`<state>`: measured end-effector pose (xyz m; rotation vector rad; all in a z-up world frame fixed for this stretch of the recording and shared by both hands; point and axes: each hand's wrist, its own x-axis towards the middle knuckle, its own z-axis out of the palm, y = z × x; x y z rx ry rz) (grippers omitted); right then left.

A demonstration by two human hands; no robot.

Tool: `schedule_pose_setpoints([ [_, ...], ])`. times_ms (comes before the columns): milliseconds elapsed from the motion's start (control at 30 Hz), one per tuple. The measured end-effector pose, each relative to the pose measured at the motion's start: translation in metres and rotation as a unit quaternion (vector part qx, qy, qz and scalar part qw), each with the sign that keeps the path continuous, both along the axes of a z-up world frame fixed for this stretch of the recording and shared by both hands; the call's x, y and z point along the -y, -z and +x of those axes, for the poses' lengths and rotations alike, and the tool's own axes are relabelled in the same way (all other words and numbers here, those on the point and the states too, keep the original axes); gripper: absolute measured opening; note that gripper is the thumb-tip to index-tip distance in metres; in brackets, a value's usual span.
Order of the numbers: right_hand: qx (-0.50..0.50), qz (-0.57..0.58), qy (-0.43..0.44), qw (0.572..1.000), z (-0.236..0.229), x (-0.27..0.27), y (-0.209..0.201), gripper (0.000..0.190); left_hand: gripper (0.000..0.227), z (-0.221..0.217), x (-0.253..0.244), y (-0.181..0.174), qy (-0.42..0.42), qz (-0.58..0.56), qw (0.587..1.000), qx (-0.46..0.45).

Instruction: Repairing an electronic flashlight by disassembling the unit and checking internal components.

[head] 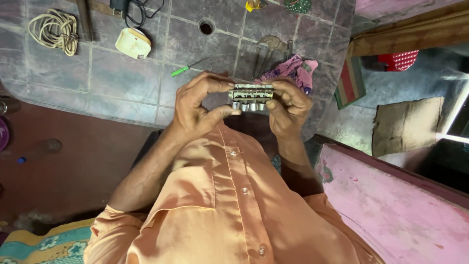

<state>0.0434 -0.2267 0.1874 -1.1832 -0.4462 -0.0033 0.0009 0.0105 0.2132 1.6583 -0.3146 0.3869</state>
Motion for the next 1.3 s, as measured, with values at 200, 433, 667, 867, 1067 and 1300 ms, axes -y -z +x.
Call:
schedule_pose_setpoints([
  [200,0.013,-0.014,-0.013,1.0,-0.001,0.003,-0.002,0.033,0.045,0.002,-0.004,-0.002,0.032,-0.036,0.999,-0.001],
  [433,0.082,-0.038,-0.048,0.995,-0.003,-0.008,-0.003,0.052,0.051,-0.007,-0.004,0.012,0.075,-0.148,0.985,-0.04],
  [667,0.067,-0.104,0.007,0.992,-0.014,-0.01,0.001,0.047,0.058,-0.006,0.001,0.015,0.064,-0.119,0.99,-0.033],
  [867,0.06,-0.049,-0.032,0.997,-0.009,-0.014,-0.005,0.052,0.054,-0.003,0.003,0.008,0.026,-0.056,0.998,-0.026],
  [1067,0.04,-0.053,-0.056,0.996,-0.006,-0.009,-0.001,0.06,0.05,-0.003,0.009,0.01,-0.022,0.038,0.999,0.021],
  [1300,0.083,-0.068,-0.04,0.993,-0.005,-0.015,-0.001,0.064,0.051,-0.001,0.006,0.013,-0.004,0.027,0.999,0.028],
])
